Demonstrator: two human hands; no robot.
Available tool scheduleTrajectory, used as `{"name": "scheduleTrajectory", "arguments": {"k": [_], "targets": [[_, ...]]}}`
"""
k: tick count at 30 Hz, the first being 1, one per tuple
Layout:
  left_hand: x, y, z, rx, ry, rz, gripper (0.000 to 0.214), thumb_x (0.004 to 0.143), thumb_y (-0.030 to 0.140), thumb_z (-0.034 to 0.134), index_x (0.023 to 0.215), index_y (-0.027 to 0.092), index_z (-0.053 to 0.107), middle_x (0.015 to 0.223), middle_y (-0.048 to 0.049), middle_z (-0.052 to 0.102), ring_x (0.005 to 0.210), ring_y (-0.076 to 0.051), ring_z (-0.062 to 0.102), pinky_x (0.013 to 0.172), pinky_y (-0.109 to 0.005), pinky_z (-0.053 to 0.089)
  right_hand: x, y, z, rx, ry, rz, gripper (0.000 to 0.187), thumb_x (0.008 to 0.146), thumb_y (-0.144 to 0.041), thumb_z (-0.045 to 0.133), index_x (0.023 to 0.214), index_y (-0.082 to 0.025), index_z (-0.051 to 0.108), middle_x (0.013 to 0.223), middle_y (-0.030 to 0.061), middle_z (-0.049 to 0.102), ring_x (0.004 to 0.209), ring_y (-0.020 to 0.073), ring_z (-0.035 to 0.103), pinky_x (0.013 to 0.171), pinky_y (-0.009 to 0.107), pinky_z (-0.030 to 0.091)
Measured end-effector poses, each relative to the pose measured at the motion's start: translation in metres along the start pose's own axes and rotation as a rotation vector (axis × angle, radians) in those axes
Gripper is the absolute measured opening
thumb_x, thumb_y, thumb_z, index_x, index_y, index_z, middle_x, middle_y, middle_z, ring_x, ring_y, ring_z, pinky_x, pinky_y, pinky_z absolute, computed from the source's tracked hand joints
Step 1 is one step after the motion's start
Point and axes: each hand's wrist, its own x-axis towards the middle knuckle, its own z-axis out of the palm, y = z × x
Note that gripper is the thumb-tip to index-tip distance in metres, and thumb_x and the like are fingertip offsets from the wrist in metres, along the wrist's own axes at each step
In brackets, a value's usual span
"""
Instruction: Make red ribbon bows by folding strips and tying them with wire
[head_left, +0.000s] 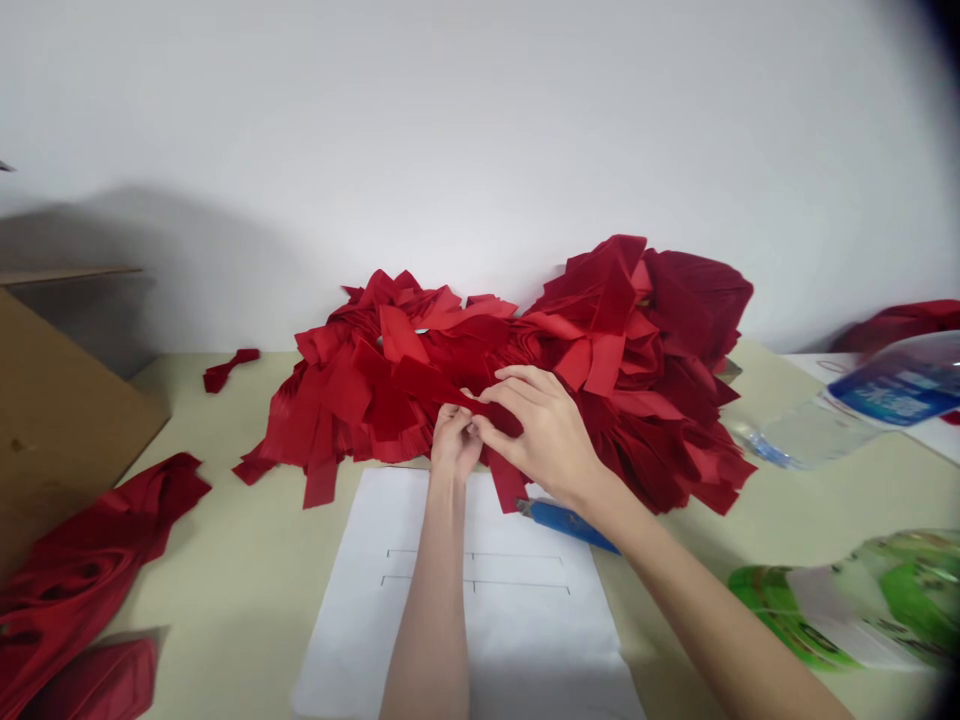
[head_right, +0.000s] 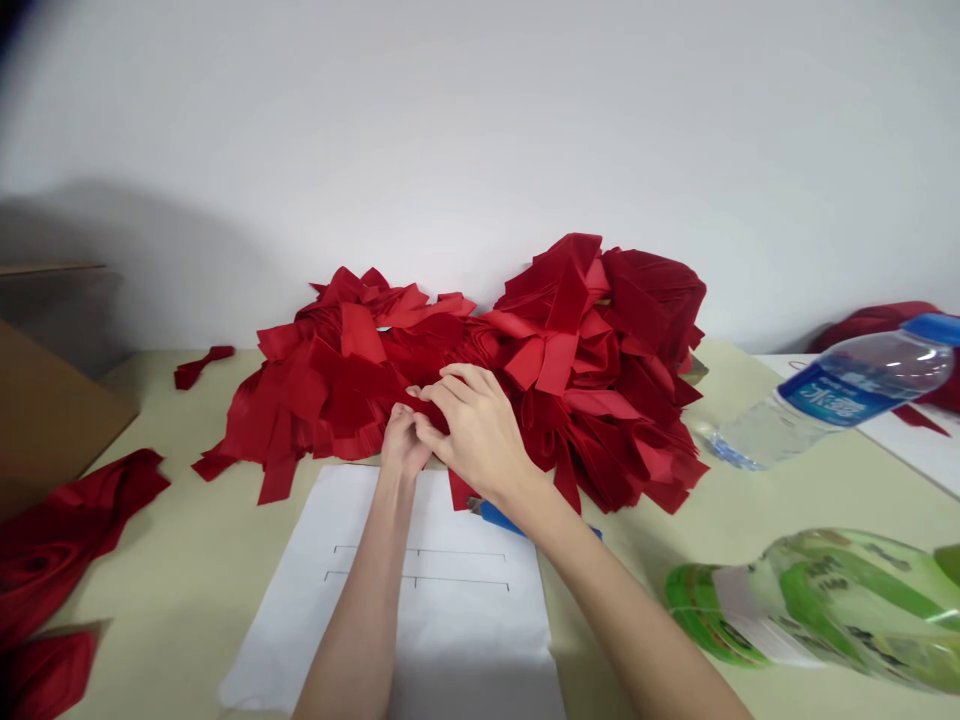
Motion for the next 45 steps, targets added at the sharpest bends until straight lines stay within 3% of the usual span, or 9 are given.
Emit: {"name": "scheduleTrajectory", "arguments": {"k": [3, 6, 12, 23, 27, 31, 35, 40, 45], "targets": [[0.0, -0.001, 0.0, -0.02, -0.012, 0.002, 0.023, 0.089, 0.029, 0.053, 0.106, 0.013, 0.056, 0.097, -0.0056, 0.061, 0.077, -0.014, 0.06, 0.065, -0.03, 0.053, 0.002, 0.002, 0.002, 0.001, -0.01, 0.007, 0.012, 0.081, -0.023, 0.059, 0.086, -0.016, 0.066, 0.09, 0.0045, 0.07, 0.103, 0.0238, 0.056, 0.09, 0.037, 0.042], [-0.001, -0.001, 0.002, -0.035, -0.045, -0.011, 0.016, 0.087, 0.027, 0.056, 0.093, 0.012, 0.058, 0.082, -0.0011, 0.06, 0.062, -0.009, 0.056, 0.055, -0.024, 0.049, 0.002, 0.006, 0.004, -0.006, -0.015, -0.005, 0.01, 0.079, -0.021, 0.059, 0.084, -0.016, 0.066, 0.09, 0.0059, 0.069, 0.1, 0.0234, 0.056, 0.086, 0.037, 0.043], [-0.004, 0.002, 0.007, -0.062, -0.139, -0.044, 0.024, 0.058, 0.02, 0.08, 0.063, 0.015, 0.058, 0.054, 0.007, 0.048, 0.046, -0.004, 0.045, 0.052, -0.018, 0.041, 0.001, 0.009, 0.007, -0.065, 0.061, -0.107, 0.012, 0.08, -0.016, 0.056, 0.083, -0.014, 0.066, 0.086, 0.0065, 0.068, 0.093, 0.0212, 0.058, 0.086, 0.036, 0.043], [-0.006, 0.003, 0.009, -0.077, -0.168, -0.052, 0.033, 0.046, 0.026, 0.086, 0.058, 0.015, 0.058, 0.056, 0.0054, 0.05, 0.055, -0.007, 0.051, 0.057, -0.019, 0.043, 0.005, 0.007, 0.003, -0.131, 0.113, -0.197, 0.016, 0.083, -0.013, 0.051, 0.082, -0.016, 0.067, 0.078, 0.0023, 0.07, 0.088, 0.018, 0.06, 0.087, 0.036, 0.041], [-0.007, 0.001, 0.008, -0.059, -0.132, -0.066, 0.026, 0.06, 0.026, 0.081, 0.062, 0.013, 0.058, 0.055, 0.0056, 0.049, 0.051, -0.006, 0.048, 0.054, -0.019, 0.044, 0.007, 0.006, 0.001, -0.135, 0.099, -0.202, 0.015, 0.082, -0.014, 0.052, 0.079, -0.015, 0.066, 0.077, 0.0024, 0.07, 0.089, 0.0185, 0.06, 0.087, 0.036, 0.04], [-0.007, -0.001, 0.006, -0.024, -0.073, -0.094, 0.02, 0.087, 0.029, 0.055, 0.096, 0.012, 0.059, 0.088, -0.0033, 0.061, 0.07, -0.012, 0.059, 0.063, -0.028, 0.051, 0.008, 0.006, 0.001, -0.13, 0.083, -0.183, 0.017, 0.082, -0.013, 0.051, 0.082, -0.016, 0.067, 0.078, 0.0027, 0.071, 0.09, 0.0189, 0.06, 0.088, 0.036, 0.04], [-0.006, -0.001, 0.006, -0.015, -0.044, -0.113, 0.027, 0.089, 0.03, 0.053, 0.11, 0.014, 0.055, 0.104, -0.0073, 0.06, 0.084, -0.017, 0.061, 0.07, -0.034, 0.053, 0.007, 0.005, 0.002, -0.123, 0.05, -0.171, 0.018, 0.082, -0.014, 0.05, 0.082, -0.017, 0.068, 0.079, 0.0036, 0.071, 0.092, 0.0197, 0.059, 0.089, 0.037, 0.039], [-0.008, 0.003, 0.012, -0.044, -0.035, -0.096, 0.013, 0.079, 0.022, 0.066, 0.074, 0.012, 0.058, 0.06, 0.0048, 0.052, 0.05, -0.006, 0.049, 0.049, -0.018, 0.042, 0.008, 0.004, 0.002, -0.158, 0.03, -0.175, 0.021, 0.086, -0.015, 0.047, 0.082, -0.017, 0.068, 0.078, 0.0039, 0.07, 0.094, 0.0201, 0.058, 0.089, 0.038, 0.039], [-0.01, 0.004, 0.012, -0.075, -0.046, -0.083, 0.032, 0.063, 0.016, 0.076, 0.05, 0.014, 0.046, 0.047, 0.0082, 0.039, 0.042, -0.003, 0.038, 0.044, -0.017, 0.033, 0.009, 0.001, 0.002, -0.206, -0.024, -0.222, 0.023, 0.088, -0.014, 0.046, 0.083, -0.012, 0.068, 0.079, 0.0073, 0.07, 0.098, 0.0218, 0.058, 0.09, 0.039, 0.039]]}}
